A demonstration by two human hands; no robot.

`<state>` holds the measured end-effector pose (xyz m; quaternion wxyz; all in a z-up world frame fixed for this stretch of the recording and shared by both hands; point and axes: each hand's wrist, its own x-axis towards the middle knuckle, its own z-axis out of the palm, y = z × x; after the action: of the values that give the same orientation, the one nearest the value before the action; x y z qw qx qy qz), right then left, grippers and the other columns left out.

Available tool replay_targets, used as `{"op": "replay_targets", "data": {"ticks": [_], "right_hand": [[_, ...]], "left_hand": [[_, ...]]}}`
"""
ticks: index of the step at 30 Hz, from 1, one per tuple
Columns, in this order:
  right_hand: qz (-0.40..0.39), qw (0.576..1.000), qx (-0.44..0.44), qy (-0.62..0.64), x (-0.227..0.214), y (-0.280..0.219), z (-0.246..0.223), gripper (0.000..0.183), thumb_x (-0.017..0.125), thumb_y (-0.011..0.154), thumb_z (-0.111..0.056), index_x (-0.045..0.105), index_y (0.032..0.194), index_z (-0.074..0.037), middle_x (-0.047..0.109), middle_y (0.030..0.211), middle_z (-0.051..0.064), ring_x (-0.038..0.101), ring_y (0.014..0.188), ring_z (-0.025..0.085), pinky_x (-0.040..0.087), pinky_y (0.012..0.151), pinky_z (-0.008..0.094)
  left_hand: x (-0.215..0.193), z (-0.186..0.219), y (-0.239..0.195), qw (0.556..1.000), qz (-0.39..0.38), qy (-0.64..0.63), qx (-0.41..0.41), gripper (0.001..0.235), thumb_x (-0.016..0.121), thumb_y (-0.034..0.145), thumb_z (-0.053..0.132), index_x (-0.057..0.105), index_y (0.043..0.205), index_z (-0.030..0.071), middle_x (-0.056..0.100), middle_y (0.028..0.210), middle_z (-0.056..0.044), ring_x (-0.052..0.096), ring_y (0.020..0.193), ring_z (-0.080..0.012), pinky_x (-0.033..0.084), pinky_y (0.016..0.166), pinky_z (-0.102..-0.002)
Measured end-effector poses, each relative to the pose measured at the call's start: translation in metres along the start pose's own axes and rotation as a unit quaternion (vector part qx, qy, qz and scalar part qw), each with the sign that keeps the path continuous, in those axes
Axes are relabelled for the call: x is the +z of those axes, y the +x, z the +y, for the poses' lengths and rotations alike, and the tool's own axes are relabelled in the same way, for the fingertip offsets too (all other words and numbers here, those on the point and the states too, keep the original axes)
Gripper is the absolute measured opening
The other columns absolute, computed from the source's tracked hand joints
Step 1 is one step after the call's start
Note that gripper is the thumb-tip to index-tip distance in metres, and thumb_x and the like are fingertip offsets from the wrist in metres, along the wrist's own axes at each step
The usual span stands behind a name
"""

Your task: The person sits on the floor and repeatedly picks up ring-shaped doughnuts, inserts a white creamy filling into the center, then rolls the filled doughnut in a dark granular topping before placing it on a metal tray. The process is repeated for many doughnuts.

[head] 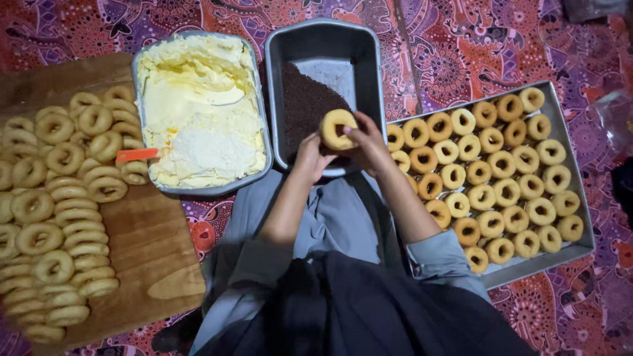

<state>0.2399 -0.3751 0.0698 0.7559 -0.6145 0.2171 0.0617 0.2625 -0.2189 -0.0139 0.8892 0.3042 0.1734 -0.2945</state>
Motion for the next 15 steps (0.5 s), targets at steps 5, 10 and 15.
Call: {"op": "replay_targets", "data": {"ticks": [5,10,15], "right_hand": [[0.007,0.981,-0.005,0.195,-0.086,0.006,0.029,0.031,0.072,0.089,-0.014,0.063,0.117,-0.003,0.070,0.112,0.013,0.070,0.102,0.027,0.061,0.090,0.043],[0.174,0.967,-0.033,0.181,-0.183,0.018,0.056,0.020,0.075,0.094,-0.018,0.065,0.106,-0.006,0.066,0.100,0.011,0.066,0.084,0.027,0.059,0.071,0.043],[0.222,0.974,-0.012,-0.047,-0.197,0.017,0.068,0.037,0.082,0.091,-0.031,0.066,0.100,0.001,0.067,0.091,0.006,0.065,0.075,0.018,0.060,0.066,0.038]], "left_hand": [[0.021,0.014,-0.030,0.749,0.151,0.610,0.209,0.041,0.070,0.096,0.030,0.065,0.128,0.004,0.047,0.139,-0.026,0.046,0.130,-0.0417,0.041,0.108,-0.044],[-0.055,0.021,-0.123,0.689,0.241,0.525,0.438,0.027,0.068,0.091,0.012,0.070,0.117,0.005,0.059,0.132,-0.015,0.054,0.127,-0.0341,0.045,0.109,-0.042],[-0.225,0.025,-0.227,0.612,0.445,0.463,0.461,0.009,0.068,0.099,0.016,0.071,0.101,0.007,0.072,0.105,-0.009,0.064,0.102,-0.0222,0.049,0.096,-0.034]]}}
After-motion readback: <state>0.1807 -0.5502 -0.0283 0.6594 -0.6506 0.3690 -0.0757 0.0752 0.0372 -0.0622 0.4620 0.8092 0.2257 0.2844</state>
